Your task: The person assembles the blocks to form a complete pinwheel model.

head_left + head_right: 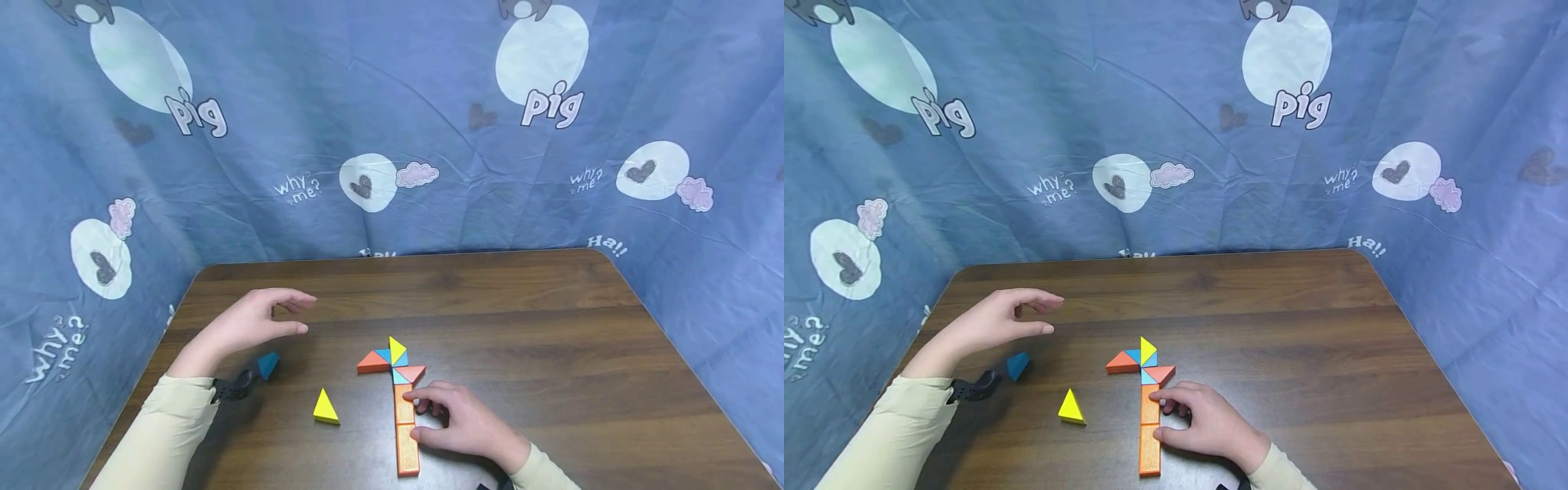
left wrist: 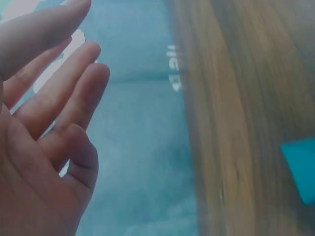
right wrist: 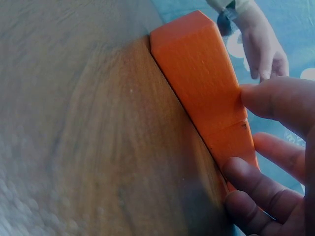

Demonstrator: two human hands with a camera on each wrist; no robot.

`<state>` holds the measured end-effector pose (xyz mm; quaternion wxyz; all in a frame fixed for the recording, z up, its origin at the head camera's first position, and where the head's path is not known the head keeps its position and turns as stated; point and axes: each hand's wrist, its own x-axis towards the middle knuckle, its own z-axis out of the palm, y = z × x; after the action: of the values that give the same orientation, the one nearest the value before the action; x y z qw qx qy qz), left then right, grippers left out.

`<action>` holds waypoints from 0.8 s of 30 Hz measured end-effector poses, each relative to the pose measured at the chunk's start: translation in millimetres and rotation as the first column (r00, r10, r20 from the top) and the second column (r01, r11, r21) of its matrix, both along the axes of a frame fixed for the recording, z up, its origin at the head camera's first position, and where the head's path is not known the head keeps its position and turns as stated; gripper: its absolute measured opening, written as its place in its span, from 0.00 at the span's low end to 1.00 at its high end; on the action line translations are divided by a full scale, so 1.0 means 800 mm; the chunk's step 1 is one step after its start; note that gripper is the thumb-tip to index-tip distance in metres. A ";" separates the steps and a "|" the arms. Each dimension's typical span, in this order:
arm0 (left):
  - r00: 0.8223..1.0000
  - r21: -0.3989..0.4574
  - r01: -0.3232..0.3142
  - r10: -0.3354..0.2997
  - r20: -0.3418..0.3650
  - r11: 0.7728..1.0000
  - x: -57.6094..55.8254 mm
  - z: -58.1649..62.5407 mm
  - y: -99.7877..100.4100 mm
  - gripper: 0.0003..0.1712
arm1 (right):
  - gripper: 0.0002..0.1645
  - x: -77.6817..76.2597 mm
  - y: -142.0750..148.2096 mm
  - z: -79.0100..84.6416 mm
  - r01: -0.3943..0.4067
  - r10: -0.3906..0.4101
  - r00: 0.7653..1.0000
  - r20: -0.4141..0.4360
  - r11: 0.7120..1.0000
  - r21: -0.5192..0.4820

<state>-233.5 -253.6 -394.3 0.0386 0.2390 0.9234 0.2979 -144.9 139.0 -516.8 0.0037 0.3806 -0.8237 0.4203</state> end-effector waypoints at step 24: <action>0.960 0.047 -0.257 0.250 0.122 0.965 0.074 -0.063 -0.071 0.39 | 0.26 0.001 0.000 -0.001 0.005 -0.005 1.000 -0.005 1.000 -0.004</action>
<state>-174.0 -310.4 -444.3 0.0458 0.1022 0.9328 0.3425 -144.1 139.0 -517.3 0.0077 0.3796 -0.8237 0.4212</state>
